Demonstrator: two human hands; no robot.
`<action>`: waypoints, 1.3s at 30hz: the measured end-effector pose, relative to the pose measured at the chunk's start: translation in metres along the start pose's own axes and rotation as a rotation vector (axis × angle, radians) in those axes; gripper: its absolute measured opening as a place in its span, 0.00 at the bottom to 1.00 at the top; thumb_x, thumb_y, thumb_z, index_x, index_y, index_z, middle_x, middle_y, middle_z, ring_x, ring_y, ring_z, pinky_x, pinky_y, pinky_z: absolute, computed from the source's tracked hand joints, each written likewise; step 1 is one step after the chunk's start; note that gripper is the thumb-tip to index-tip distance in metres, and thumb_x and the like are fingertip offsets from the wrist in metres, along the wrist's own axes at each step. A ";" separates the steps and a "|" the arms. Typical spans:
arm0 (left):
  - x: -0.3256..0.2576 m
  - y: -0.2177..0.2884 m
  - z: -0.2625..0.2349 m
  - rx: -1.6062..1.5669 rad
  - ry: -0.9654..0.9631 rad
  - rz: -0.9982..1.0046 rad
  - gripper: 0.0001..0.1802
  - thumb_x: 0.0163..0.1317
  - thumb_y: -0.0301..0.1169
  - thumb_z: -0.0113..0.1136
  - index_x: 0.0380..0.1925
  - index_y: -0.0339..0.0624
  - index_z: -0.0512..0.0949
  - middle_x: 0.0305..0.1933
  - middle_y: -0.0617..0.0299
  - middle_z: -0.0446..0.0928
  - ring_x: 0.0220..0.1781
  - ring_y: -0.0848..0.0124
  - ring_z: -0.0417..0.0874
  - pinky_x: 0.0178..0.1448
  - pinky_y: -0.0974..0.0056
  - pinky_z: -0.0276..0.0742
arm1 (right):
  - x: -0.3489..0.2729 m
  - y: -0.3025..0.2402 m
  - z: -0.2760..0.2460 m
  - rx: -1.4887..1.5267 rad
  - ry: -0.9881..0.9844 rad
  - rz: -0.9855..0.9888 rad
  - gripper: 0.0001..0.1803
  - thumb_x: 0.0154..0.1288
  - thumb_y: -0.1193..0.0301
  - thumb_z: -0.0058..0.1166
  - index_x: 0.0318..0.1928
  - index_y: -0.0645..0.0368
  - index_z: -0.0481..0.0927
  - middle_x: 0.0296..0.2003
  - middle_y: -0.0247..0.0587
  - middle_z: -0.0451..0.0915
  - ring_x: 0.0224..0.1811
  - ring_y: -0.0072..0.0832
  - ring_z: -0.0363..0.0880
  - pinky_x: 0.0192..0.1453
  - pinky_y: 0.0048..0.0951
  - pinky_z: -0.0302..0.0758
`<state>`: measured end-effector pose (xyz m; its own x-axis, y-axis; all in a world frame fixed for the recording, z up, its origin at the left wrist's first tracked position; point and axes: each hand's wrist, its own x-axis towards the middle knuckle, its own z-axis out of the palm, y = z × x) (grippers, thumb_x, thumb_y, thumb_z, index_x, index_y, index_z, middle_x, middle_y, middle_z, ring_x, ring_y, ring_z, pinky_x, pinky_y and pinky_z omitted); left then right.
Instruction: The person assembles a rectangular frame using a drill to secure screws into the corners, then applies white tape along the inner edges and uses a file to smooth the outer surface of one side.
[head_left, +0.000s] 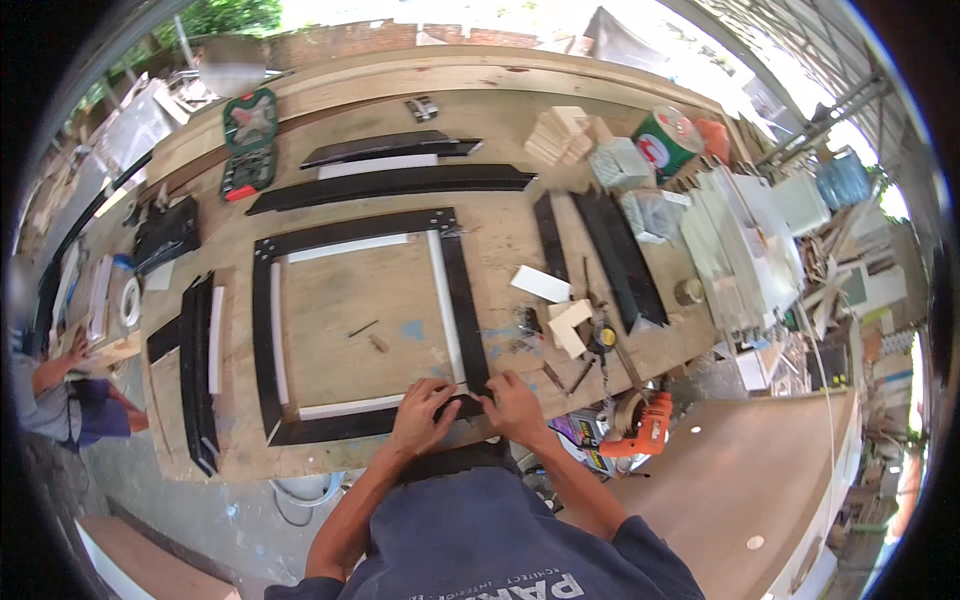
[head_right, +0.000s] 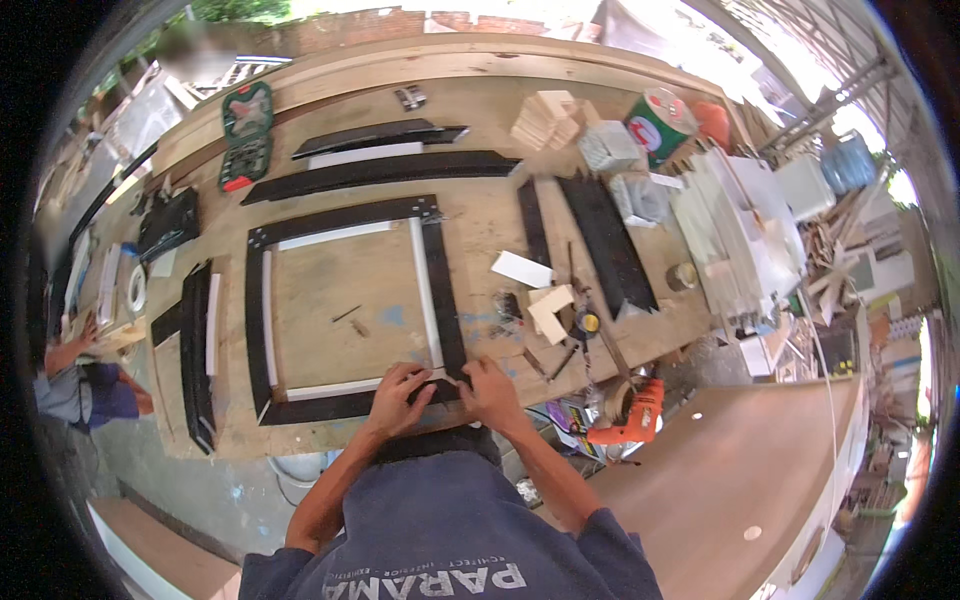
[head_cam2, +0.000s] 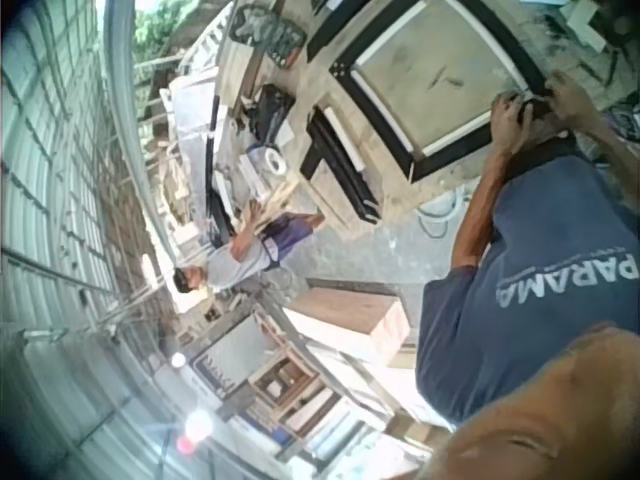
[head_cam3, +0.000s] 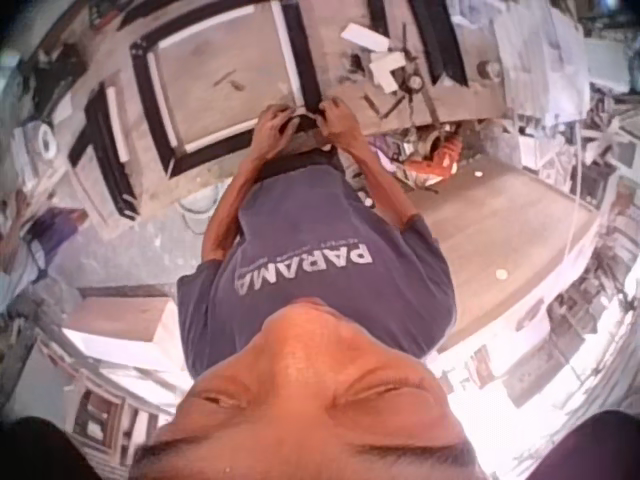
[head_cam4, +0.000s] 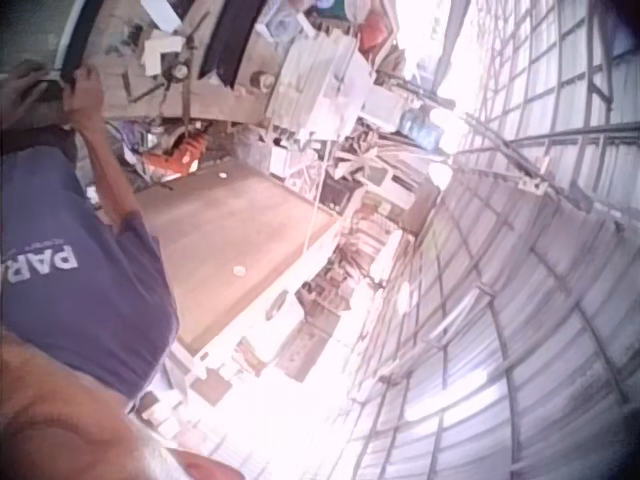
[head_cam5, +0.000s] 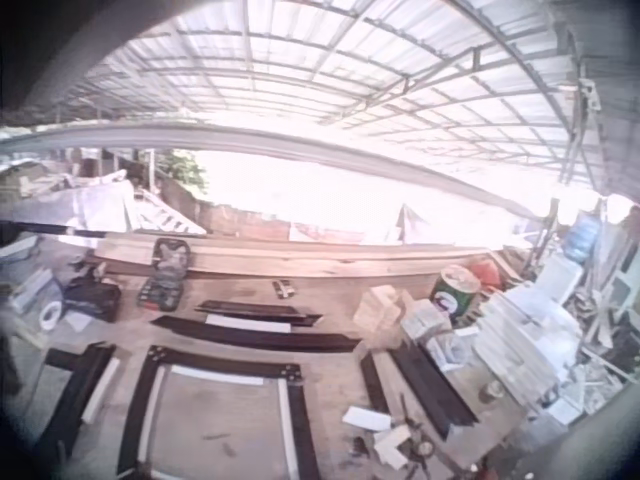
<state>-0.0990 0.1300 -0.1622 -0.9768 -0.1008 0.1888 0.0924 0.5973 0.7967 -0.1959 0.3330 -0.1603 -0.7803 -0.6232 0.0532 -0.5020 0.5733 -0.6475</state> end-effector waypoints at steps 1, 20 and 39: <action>0.004 0.008 0.000 -0.079 0.008 -0.018 0.18 0.63 0.35 0.69 0.50 0.36 0.85 0.52 0.50 0.82 0.56 0.51 0.82 0.62 0.51 0.77 | -0.006 -0.002 -0.003 0.003 0.016 0.046 0.16 0.61 0.70 0.64 0.47 0.64 0.78 0.41 0.55 0.78 0.45 0.55 0.80 0.47 0.50 0.78; 0.026 0.203 -0.178 -1.221 -0.481 1.002 0.27 0.76 0.42 0.50 0.57 0.23 0.78 0.53 0.29 0.82 0.57 0.40 0.85 0.58 0.40 0.78 | -0.014 0.019 0.009 0.234 0.077 0.296 0.16 0.60 0.75 0.71 0.43 0.66 0.78 0.35 0.46 0.83 0.33 0.32 0.84 0.39 0.31 0.81; -0.152 -0.064 -0.164 0.565 0.407 -0.737 0.48 0.45 0.29 0.80 0.71 0.51 0.73 0.75 0.41 0.63 0.74 0.43 0.66 0.75 0.45 0.64 | -0.025 0.013 -0.003 0.018 -0.005 0.053 0.07 0.63 0.74 0.64 0.40 0.63 0.86 0.34 0.51 0.83 0.31 0.44 0.85 0.36 0.40 0.80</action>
<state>0.0751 -0.0236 -0.1479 -0.6042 -0.7964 0.0253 -0.7146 0.5556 0.4251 -0.1841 0.3575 -0.1682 -0.8034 -0.5952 0.0145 -0.4533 0.5957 -0.6631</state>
